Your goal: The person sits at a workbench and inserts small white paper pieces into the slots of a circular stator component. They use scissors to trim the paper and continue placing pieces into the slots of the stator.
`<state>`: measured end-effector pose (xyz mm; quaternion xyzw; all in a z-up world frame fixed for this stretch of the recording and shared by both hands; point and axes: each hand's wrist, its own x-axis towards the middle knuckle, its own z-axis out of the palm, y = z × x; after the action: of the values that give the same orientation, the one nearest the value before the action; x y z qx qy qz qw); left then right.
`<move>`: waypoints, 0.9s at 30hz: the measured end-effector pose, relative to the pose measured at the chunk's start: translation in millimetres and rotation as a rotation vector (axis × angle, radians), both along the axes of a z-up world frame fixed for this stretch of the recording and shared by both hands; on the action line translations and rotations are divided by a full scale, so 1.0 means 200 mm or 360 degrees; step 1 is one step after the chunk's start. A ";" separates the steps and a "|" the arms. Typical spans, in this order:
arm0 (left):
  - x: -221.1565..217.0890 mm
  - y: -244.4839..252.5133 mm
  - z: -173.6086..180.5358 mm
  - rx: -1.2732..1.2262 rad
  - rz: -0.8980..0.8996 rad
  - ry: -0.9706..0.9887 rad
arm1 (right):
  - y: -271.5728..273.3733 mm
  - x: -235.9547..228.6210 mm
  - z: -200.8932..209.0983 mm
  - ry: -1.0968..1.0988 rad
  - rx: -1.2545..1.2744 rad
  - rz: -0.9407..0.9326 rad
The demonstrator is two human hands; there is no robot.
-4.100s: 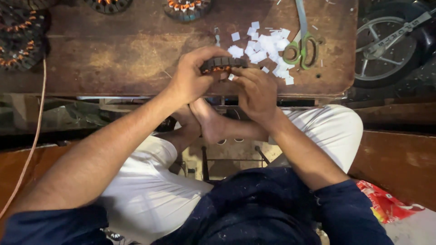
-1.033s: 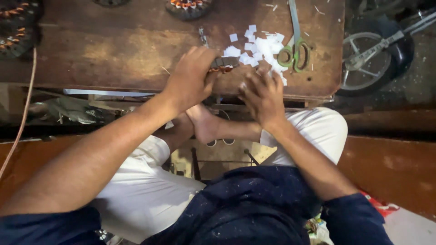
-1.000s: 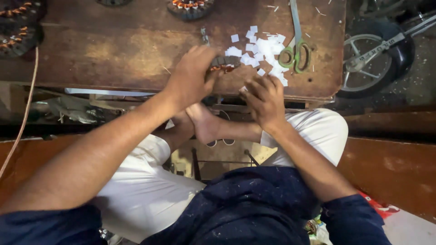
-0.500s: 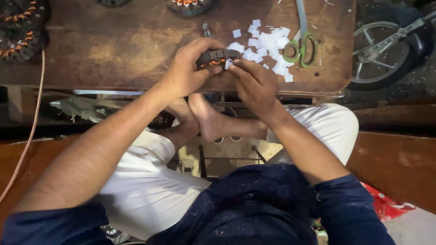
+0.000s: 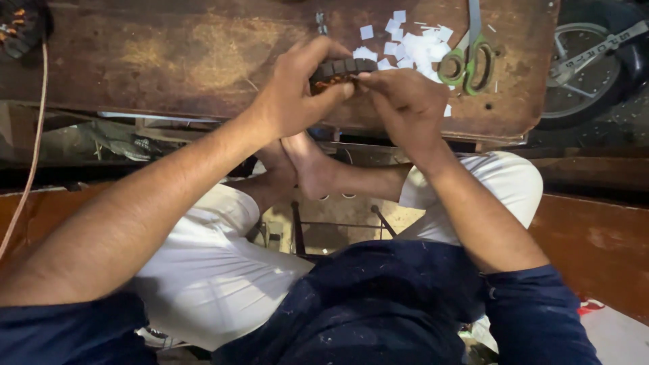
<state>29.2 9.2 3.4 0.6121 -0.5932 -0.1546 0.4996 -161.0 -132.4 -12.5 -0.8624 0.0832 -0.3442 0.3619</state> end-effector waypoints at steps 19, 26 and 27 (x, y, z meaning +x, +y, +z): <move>-0.05 -0.03 -0.13 -0.0181 0.0091 -0.0236 | 0.08 0.00 0.21 0.0298 -0.0830 -0.0024; -0.05 -0.02 -0.10 -0.0163 0.0076 -0.0106 | 0.14 0.02 0.17 0.0210 -0.0258 -0.0151; -0.05 -0.03 -0.10 -0.0168 0.0076 -0.0109 | 0.15 0.03 0.14 0.0149 -0.0267 -0.0197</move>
<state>19.8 3.7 -17.3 0.6039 -0.6026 -0.0902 0.5139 -155.8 -102.8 16.3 -0.8980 0.1240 -0.3309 0.2622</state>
